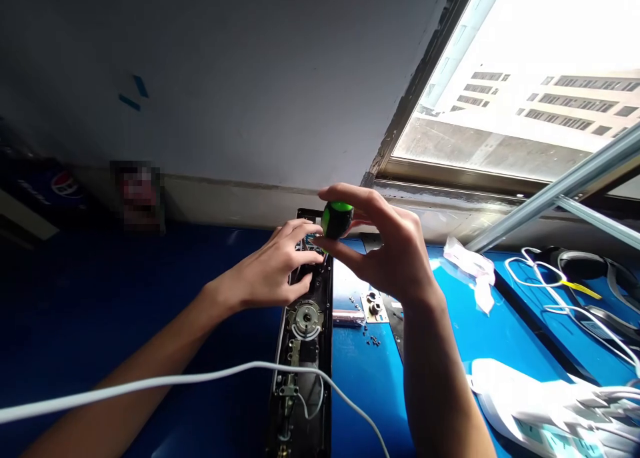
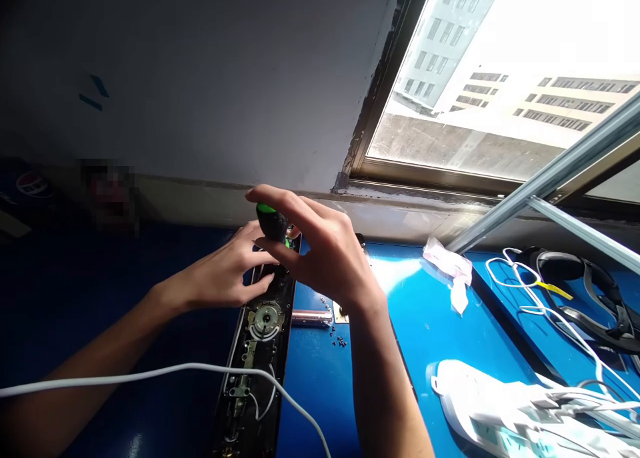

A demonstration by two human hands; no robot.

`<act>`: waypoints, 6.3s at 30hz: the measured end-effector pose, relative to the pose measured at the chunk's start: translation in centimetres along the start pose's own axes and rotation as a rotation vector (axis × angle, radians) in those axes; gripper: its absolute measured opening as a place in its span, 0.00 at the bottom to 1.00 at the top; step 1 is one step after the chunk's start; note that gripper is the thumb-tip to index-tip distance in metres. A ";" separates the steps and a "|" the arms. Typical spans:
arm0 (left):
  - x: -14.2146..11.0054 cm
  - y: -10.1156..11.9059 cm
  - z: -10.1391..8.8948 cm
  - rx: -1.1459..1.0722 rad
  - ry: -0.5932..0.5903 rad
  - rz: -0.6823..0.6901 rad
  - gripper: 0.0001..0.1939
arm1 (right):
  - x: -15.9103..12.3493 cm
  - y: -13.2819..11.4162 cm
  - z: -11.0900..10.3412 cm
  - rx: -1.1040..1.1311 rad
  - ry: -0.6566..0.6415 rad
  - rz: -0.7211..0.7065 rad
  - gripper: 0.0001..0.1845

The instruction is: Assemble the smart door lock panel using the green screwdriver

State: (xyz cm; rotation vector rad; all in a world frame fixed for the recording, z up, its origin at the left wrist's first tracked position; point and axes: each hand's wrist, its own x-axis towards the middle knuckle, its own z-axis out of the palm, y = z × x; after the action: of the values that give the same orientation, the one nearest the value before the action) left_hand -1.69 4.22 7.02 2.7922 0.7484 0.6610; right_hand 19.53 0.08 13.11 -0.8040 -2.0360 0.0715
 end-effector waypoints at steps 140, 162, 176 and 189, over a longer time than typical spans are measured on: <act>-0.5 0.5 0.9 -0.270 -0.107 -0.449 0.38 | -0.2 0.3 -1.8 0.078 0.107 0.038 0.18; -0.3 0.4 1.0 -0.241 -0.084 -0.419 0.38 | -0.5 -0.4 -2.5 0.289 -0.061 0.104 0.18; -0.1 0.4 1.2 -0.239 -0.064 -0.431 0.38 | -0.6 -1.0 -2.7 0.181 -0.084 0.105 0.18; -0.4 0.1 1.5 -0.196 -0.051 -0.408 0.38 | -0.4 -1.0 -2.5 0.191 -0.103 0.188 0.21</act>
State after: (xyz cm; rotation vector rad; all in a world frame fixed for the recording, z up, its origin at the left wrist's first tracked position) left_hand -1.28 3.90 5.58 2.3686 1.1313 0.5485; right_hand 21.13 -1.55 14.55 -0.8833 -2.0076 0.4153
